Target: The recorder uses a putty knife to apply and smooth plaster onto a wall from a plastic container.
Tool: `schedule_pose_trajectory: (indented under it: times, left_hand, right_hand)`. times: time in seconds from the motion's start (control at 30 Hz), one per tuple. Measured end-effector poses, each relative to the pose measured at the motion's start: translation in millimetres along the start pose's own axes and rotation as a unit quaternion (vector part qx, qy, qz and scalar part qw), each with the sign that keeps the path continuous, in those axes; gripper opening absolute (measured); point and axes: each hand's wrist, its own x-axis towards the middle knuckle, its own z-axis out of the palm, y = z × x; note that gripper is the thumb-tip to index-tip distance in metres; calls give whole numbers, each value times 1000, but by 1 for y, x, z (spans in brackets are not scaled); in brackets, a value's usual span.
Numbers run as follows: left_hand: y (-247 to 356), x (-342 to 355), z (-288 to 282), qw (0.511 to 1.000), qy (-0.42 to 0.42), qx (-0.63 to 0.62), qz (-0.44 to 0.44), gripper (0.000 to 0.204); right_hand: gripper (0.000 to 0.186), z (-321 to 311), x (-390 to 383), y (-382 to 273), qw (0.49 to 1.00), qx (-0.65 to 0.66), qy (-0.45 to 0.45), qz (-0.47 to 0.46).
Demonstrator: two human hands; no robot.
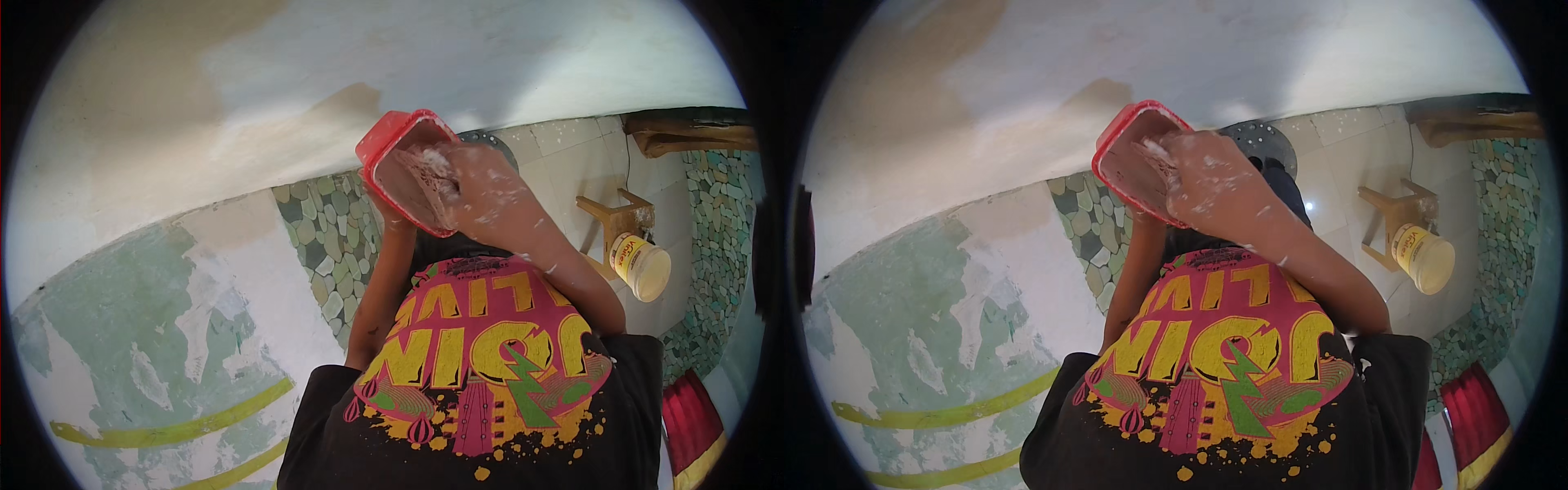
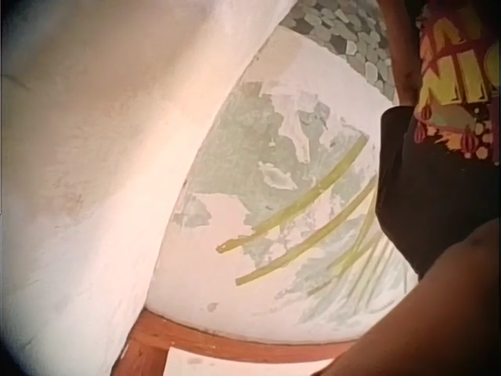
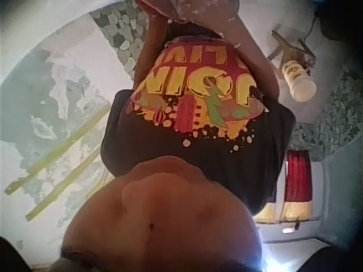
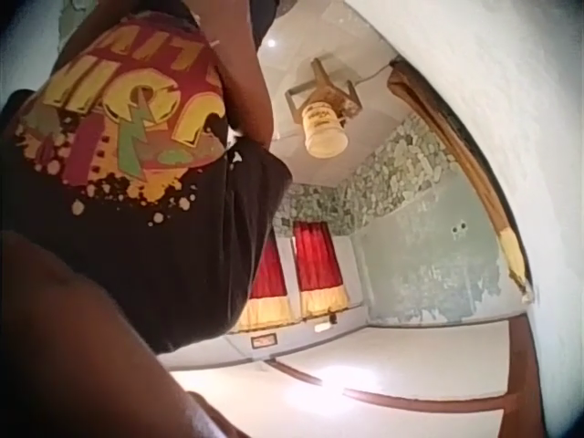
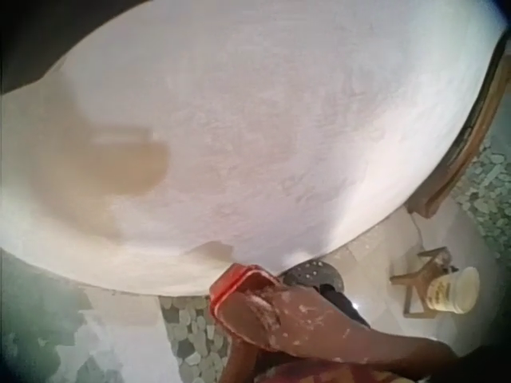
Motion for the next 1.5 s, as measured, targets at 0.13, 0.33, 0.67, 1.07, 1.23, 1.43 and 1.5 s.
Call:
schedule_pose_trajectory:
  times: [0.13,0.33,0.67,1.07,1.23,1.43,1.5]
  left_hand:
    - [-1,2,-12,984,-43,173,10,83]
    - [9,2,-7,999,32,33,-17,81]
    - [9,-6,11,996,-41,72,-21,80]
    - [-9,-18,-17,998,22,-9,-55,72]
    - [-3,-20,-23,999,6,32,-37,72]
    - [-15,-6,-29,997,-9,79,-1,71]
    - [-15,-1,-31,996,-15,93,9,71]
  right_hand:
    - [34,-24,0,-37,994,-71,-83,7]
    - [38,-25,8,-27,971,-80,-213,74]
    - [52,-7,-3,5,990,-43,-126,50]
    - [37,-7,-29,4,991,-38,-16,-130]
    - [41,5,-32,-18,994,-50,-75,-61]
    - [40,-13,-25,-35,995,-68,-77,-18]
    - [39,-15,-25,-34,995,-72,-72,3]
